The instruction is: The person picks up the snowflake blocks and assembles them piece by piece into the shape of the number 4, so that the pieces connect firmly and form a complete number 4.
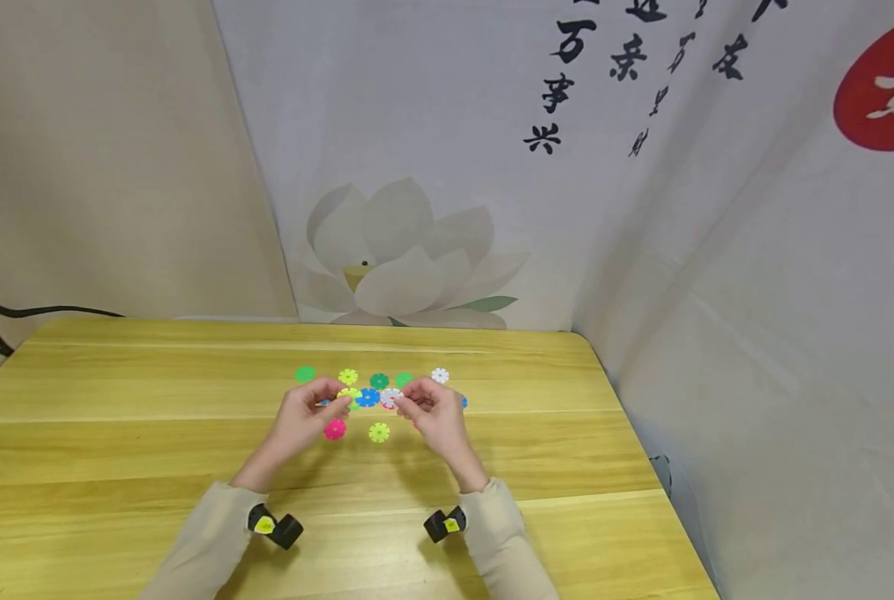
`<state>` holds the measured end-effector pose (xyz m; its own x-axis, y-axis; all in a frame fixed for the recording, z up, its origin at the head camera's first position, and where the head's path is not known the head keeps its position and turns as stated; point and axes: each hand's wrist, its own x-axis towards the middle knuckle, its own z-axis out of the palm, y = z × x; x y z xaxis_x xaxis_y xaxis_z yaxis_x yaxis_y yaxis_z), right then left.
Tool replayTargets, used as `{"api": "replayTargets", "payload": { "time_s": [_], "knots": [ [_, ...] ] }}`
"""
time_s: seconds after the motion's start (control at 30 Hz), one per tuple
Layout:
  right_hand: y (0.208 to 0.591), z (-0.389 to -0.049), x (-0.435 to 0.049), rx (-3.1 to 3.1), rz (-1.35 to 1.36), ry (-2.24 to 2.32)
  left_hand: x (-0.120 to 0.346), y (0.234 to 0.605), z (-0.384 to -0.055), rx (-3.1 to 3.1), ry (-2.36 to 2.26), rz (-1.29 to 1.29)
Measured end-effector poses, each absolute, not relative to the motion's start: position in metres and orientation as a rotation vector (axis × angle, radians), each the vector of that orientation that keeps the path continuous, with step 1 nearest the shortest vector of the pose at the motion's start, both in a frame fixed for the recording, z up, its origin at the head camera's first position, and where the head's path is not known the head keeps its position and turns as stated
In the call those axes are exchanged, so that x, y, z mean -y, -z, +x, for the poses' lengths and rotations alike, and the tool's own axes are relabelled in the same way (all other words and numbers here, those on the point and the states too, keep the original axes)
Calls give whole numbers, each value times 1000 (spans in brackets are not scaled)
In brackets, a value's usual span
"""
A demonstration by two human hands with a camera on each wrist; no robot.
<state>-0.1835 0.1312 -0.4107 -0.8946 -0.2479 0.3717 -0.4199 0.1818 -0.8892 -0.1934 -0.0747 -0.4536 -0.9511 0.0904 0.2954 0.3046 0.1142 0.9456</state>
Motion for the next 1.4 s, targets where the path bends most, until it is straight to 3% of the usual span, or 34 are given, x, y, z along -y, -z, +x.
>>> {"api": "replayTargets", "payload": {
  "time_s": [0.4,0.73,1.4],
  "knots": [
    [407,-183,-129,2340,673,-1692,74,423,-177,2237,1957,-398],
    [406,-181,-127,2310,711,-1542,76,458,-195,2200,1974,-413],
    [411,-183,-120,2181,823,-1601,76,451,-188,2157,2018,-400]
  ]
}}
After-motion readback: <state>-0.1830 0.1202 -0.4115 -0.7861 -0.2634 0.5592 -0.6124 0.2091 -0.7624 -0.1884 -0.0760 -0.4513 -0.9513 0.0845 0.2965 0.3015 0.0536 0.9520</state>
